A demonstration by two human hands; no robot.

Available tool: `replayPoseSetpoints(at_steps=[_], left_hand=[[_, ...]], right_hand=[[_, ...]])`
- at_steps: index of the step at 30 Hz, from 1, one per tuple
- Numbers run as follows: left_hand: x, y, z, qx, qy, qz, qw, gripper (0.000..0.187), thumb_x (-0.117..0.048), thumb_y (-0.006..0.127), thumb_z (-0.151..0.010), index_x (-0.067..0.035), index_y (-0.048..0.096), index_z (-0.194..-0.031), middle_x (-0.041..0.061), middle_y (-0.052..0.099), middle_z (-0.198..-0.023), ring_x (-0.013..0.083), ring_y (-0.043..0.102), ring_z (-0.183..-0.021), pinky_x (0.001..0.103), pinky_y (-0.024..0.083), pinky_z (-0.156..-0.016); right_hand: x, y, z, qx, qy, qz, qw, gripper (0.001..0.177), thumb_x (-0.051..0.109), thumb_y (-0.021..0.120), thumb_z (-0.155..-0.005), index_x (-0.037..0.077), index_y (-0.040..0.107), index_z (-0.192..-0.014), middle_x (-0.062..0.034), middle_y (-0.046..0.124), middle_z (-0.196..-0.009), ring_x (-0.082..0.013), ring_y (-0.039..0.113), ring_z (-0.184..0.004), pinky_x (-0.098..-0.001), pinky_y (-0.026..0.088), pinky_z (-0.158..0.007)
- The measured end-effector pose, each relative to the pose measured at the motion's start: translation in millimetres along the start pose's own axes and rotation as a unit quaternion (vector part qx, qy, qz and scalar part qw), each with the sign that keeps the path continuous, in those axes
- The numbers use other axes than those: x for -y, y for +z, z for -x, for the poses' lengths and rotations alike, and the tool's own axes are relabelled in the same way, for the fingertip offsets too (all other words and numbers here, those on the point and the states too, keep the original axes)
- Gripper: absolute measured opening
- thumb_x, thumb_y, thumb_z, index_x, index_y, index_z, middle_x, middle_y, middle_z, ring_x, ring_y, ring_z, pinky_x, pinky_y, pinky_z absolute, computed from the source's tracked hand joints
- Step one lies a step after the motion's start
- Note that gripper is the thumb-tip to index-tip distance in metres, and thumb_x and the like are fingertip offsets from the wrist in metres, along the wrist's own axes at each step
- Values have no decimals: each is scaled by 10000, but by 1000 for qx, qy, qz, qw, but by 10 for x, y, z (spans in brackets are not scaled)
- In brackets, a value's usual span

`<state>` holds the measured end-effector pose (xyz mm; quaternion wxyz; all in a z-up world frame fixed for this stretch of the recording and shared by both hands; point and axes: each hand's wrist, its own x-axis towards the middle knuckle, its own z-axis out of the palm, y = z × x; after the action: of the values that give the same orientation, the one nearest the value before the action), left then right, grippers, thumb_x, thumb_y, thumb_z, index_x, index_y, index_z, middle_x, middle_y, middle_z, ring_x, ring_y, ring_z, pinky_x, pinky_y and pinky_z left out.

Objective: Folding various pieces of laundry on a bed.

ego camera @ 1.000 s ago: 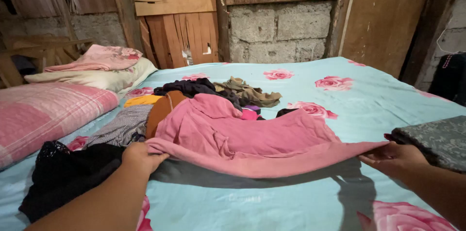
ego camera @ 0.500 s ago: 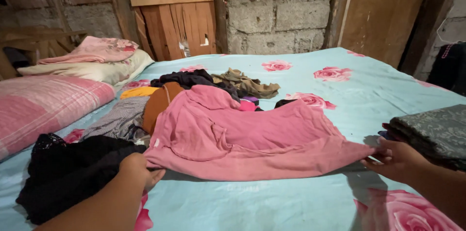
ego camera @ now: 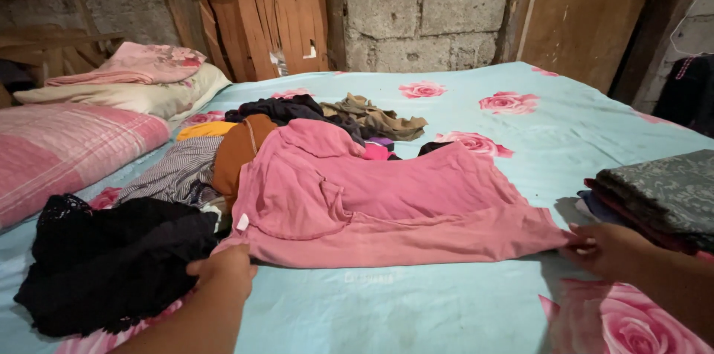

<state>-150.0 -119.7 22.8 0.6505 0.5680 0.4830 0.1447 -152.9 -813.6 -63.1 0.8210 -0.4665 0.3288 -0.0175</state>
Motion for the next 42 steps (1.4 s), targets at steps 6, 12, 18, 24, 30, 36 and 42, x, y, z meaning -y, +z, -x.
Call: replayPoseSetpoints(at_steps=[6,12,18,24,30,36,42], left_hand=[[132,142,16,-150,91,-142,974,805,-307,821,-818,-203,344,-1458,384,500,-1322,544,528,-1179,618,441,-928],[296,94,181,18,260,-245,934,838,-281,783,-854,-345,382,-1587,258,624,-1355,465,623,-1204,537,506,-993],[554,451,-616,59,309,-126,941,478,-294,788,-861,-98,722,-1292,123,739,-1262,284,702,-1118,400,524,-971],[692,680,-1186,89,355,-79,927,331,-240,765,-879,-40,810,-1139,88,793,-1120,225,727,-986,361,538,-882],[537,766,-1291,126,204,282,929,608,138,710,-704,-18,634,-1286,104,681,-849,230,549,-621,353,386,-505],[575,673,-1492,96,212,315,920,757,203,599,-656,-113,655,-1342,36,661,-933,146,587,-591,308,463,-490],[361,313,-927,116,76,299,944,734,155,668,-719,-261,471,-1291,98,634,-811,194,555,-558,324,398,-470]], right_hand=[[-176,-435,-335,113,-229,383,888,382,-26,711,-809,5,676,-1188,-115,702,-1110,-306,704,-1026,-391,600,-883],[-334,632,1164,-96,-149,-36,983,559,147,669,-979,183,403,-1469,-162,597,-1233,-340,614,-1034,-506,536,-849],[-395,421,561,57,-150,71,985,653,227,636,-886,268,484,-1519,-122,681,-1233,-348,705,-942,-458,588,-809],[-299,-53,110,-29,-385,738,554,530,394,779,-801,182,684,-1277,22,815,-1125,-148,798,-1019,-286,615,-880],[-336,288,621,-111,-289,786,536,642,405,773,-859,194,556,-1425,27,800,-1143,-165,763,-1087,-281,593,-913],[-244,-494,-628,-33,-384,774,503,658,222,729,-776,193,536,-1404,91,801,-1162,-90,751,-1113,-238,579,-914],[-227,176,793,-156,-323,839,408,557,480,802,-869,247,626,-1343,17,732,-1235,-179,690,-1182,-265,564,-970]])
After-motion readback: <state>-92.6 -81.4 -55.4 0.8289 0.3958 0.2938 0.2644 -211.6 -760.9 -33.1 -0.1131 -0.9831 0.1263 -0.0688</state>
